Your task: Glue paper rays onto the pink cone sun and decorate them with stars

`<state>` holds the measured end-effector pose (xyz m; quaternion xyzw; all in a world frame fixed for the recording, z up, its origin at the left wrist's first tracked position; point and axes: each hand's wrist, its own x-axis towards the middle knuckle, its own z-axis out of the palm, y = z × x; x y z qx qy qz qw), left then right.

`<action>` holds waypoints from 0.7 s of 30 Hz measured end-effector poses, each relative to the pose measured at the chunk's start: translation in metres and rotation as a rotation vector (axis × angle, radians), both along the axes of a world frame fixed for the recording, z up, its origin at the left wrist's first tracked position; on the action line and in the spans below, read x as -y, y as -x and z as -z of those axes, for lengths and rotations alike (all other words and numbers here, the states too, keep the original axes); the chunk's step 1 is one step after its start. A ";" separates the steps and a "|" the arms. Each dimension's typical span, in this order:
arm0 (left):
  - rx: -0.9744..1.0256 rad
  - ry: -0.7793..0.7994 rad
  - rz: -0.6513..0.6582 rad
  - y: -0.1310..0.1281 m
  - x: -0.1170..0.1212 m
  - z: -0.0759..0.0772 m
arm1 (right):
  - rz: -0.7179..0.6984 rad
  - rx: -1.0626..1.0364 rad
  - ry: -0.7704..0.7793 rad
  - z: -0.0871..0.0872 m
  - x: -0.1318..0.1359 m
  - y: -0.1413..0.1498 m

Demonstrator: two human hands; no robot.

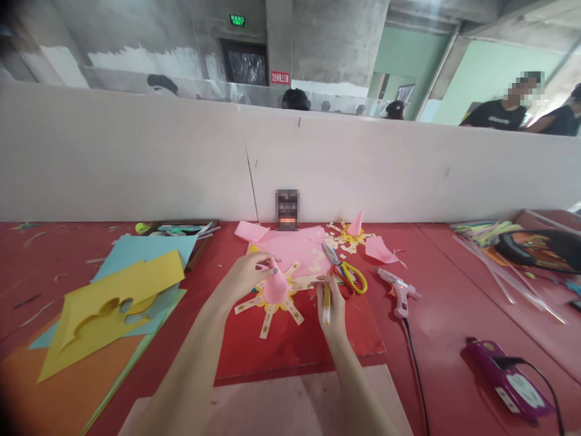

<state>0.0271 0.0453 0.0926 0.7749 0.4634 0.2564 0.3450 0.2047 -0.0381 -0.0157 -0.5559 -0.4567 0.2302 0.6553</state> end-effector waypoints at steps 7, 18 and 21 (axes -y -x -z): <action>-0.119 0.001 0.066 0.007 -0.001 0.009 | -0.005 0.004 0.018 0.002 0.000 0.002; 0.102 -0.220 -0.280 0.003 -0.010 -0.006 | 0.010 -0.011 0.014 0.001 -0.001 0.002; 0.165 -0.260 -0.380 0.002 -0.012 -0.010 | 0.040 0.000 -0.017 0.001 -0.004 0.007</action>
